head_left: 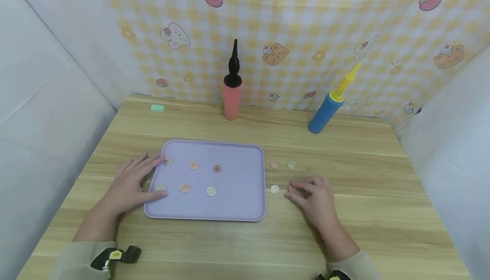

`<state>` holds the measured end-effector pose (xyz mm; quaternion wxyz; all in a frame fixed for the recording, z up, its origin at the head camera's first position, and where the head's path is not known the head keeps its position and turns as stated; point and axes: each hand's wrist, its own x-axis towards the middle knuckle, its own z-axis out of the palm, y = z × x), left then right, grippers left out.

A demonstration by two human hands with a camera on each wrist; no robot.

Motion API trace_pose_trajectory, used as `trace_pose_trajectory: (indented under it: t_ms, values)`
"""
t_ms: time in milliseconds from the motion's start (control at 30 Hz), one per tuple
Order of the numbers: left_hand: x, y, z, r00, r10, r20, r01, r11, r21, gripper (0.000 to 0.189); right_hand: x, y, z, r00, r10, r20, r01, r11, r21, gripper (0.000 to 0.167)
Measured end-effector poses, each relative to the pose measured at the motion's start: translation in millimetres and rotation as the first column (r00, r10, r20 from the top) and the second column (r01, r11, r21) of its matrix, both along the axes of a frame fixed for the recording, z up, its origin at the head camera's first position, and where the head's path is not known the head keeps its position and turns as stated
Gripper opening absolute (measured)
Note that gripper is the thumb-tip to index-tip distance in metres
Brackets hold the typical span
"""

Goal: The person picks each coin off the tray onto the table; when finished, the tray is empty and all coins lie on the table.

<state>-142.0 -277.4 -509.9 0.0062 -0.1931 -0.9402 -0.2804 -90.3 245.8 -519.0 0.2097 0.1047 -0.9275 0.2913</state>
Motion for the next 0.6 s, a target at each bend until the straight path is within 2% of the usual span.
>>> trace_pose_trajectory:
  t_ms: [600]
  values:
    - [2.6, 3.9, 4.2, 1.0, 0.005, 0.008, -0.005, 1.0, -0.004, 0.103, 3.7, 5.3, 0.2, 0.999, 0.046, 0.018, -0.045, 0.999, -0.028, 0.029]
